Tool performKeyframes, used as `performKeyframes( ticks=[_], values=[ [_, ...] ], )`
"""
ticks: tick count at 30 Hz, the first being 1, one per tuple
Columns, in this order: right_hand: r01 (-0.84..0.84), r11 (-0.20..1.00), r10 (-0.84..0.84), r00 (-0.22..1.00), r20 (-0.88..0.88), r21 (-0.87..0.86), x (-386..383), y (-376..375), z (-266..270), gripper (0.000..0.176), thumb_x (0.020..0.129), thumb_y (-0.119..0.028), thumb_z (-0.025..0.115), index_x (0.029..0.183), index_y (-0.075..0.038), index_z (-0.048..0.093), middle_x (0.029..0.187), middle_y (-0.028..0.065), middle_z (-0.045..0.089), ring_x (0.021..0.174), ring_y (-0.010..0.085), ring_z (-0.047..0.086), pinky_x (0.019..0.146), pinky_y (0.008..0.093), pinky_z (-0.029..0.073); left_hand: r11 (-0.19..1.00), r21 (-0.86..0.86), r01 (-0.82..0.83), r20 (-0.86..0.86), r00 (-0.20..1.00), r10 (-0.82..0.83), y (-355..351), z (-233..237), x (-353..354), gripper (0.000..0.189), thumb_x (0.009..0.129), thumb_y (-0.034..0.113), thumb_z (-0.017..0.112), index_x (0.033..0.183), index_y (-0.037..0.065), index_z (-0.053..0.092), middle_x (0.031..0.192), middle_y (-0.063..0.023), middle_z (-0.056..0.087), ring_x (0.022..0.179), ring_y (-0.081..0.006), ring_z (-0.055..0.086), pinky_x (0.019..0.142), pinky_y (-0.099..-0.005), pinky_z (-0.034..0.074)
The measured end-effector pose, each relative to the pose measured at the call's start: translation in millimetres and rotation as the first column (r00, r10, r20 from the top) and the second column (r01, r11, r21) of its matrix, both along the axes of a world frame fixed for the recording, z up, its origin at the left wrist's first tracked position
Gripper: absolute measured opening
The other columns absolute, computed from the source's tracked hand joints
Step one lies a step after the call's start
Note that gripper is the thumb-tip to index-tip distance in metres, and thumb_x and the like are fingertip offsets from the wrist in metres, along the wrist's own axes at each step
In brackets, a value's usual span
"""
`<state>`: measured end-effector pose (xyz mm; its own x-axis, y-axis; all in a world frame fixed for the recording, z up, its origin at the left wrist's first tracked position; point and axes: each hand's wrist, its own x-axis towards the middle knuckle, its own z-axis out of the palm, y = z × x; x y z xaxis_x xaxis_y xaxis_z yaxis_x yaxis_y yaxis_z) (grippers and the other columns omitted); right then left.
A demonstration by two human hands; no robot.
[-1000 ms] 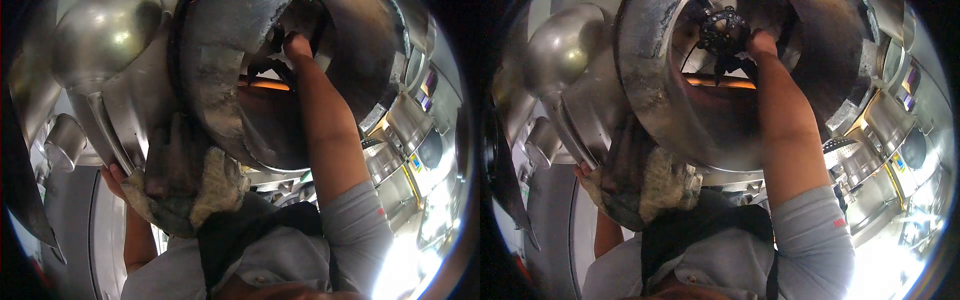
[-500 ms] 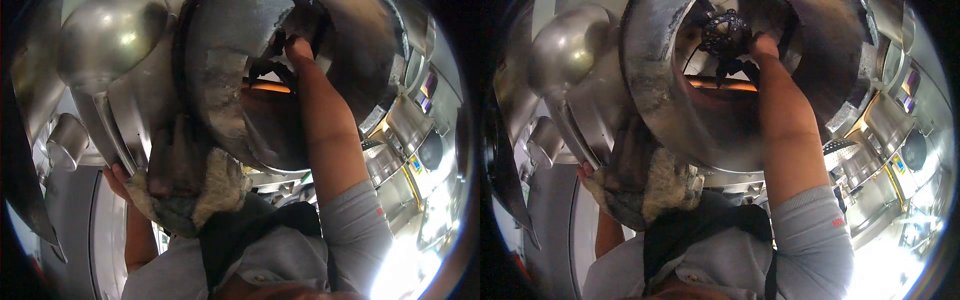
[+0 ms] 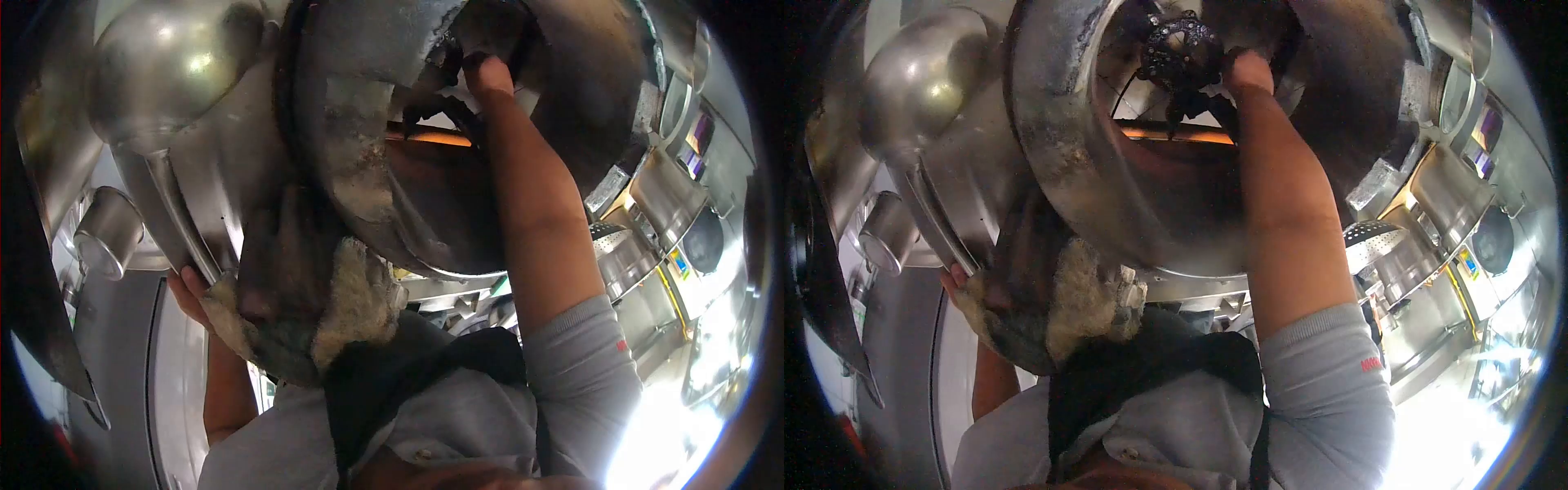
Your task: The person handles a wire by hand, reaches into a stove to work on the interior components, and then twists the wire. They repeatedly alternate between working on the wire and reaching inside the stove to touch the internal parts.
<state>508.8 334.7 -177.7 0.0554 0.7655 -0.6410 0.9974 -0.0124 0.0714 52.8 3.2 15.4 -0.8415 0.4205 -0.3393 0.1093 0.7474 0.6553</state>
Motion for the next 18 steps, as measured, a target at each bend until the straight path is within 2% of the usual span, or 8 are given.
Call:
performKeyframes(
  ticks=[2, 4, 6, 10, 12, 14, 15, 18],
  values=[
    [0.150, 0.988, -0.149, 0.988, -0.039, 0.047, -1, 4, 2, 0.036, 0.088, -0.034, 0.051, 0.106, -0.009, 0.069, 0.111, 0.0191, 0.066, 0.106, 0.0378, 0.062, 0.090, 0.0447, 0.050, 0.994, 0.106, -0.022, 0.115, 0.993, 0.009, 18, 2, -1, 0.042, 0.099, 0.030, 0.052, 0.121, -0.005, 0.049, 0.113, -0.0215, 0.055, 0.094, -0.0279, 0.057, 0.080, -0.0386, 0.049],
    [0.093, 0.994, -0.091, 0.995, -0.039, 0.055, -6, 7, 18, 0.035, 0.087, -0.034, 0.053, 0.106, -0.010, 0.069, 0.111, 0.0183, 0.067, 0.106, 0.0378, 0.062, 0.090, 0.0449, 0.050, 0.979, 0.197, -0.051, 0.225, 0.974, 0.006, 20, 4, -3, 0.043, 0.099, 0.034, 0.049, 0.118, -0.005, 0.052, 0.107, -0.0182, 0.058, 0.092, -0.0239, 0.056, 0.080, -0.0363, 0.047],
    [0.036, 0.997, -0.033, 0.999, -0.037, 0.062, -16, 10, 40, 0.034, 0.087, -0.035, 0.054, 0.106, -0.011, 0.070, 0.111, 0.0175, 0.067, 0.106, 0.0377, 0.062, 0.090, 0.0451, 0.050, 0.965, 0.252, -0.071, 0.354, 0.935, -0.024, 14, 4, -9, 0.031, 0.099, 0.028, 0.056, 0.121, 0.008, 0.047, 0.107, -0.0084, 0.057, 0.092, -0.0218, 0.057, 0.081, -0.0387, 0.051],
    [0.097, 0.991, -0.094, 0.995, -0.039, 0.096, -13, 10, 51, 0.034, 0.086, -0.036, 0.056, 0.107, -0.014, 0.070, 0.111, 0.0158, 0.067, 0.106, 0.0371, 0.062, 0.089, 0.0444, 0.050, 0.987, 0.155, 0.048, 0.275, 0.957, -0.090, 14, 3, -12, 0.033, 0.098, 0.028, 0.058, 0.122, 0.008, 0.049, 0.107, -0.0087, 0.057, 0.093, -0.0223, 0.058, 0.081, -0.0388, 0.051],
    [0.128, 0.985, -0.121, 0.990, -0.070, 0.115, 4, 6, 41, 0.035, 0.086, -0.038, 0.056, 0.108, -0.015, 0.070, 0.111, 0.0156, 0.067, 0.106, 0.0368, 0.062, 0.089, 0.0437, 0.051, 0.970, 0.239, -0.045, 0.332, 0.943, -0.038, 20, 2, -7, 0.044, 0.098, 0.038, 0.047, 0.112, -0.004, 0.054, 0.103, -0.0137, 0.060, 0.093, -0.0212, 0.056, 0.083, -0.0373, 0.046],
    [-0.057, 0.990, 0.067, 0.995, -0.077, 0.130, 25, 3, 21, 0.032, 0.085, -0.036, 0.058, 0.107, -0.017, 0.072, 0.109, 0.0156, 0.068, 0.104, 0.0353, 0.063, 0.087, 0.0413, 0.051, 0.963, 0.254, -0.086, 0.371, 0.929, -0.015, 23, 6, -3, 0.036, 0.099, 0.034, 0.050, 0.116, 0.002, 0.052, 0.104, -0.0116, 0.059, 0.091, -0.0220, 0.057, 0.080, -0.0384, 0.048],
    [-0.056, 0.990, 0.066, 0.995, -0.075, 0.128, 28, 0, 18, 0.032, 0.085, -0.036, 0.058, 0.107, -0.017, 0.072, 0.109, 0.0156, 0.068, 0.104, 0.0353, 0.063, 0.087, 0.0413, 0.051, 0.955, 0.269, -0.128, 0.408, 0.913, 0.007, 24, 7, -2, 0.031, 0.100, 0.030, 0.054, 0.120, 0.008, 0.049, 0.106, -0.0094, 0.058, 0.089, -0.0228, 0.058, 0.077, -0.0396, 0.051],
    [-0.051, 0.996, 0.053, 0.998, -0.024, 0.069, 24, -12, 25, 0.029, 0.087, -0.034, 0.058, 0.106, -0.018, 0.073, 0.109, 0.0127, 0.069, 0.102, 0.0306, 0.066, 0.085, 0.0391, 0.052, 0.949, 0.220, -0.224, 0.468, 0.878, 0.098, 21, 9, -4, 0.032, 0.100, 0.030, 0.053, 0.122, 0.008, 0.048, 0.105, -0.0098, 0.058, 0.087, -0.0231, 0.058, 0.073, -0.0405, 0.052]
  ],
)
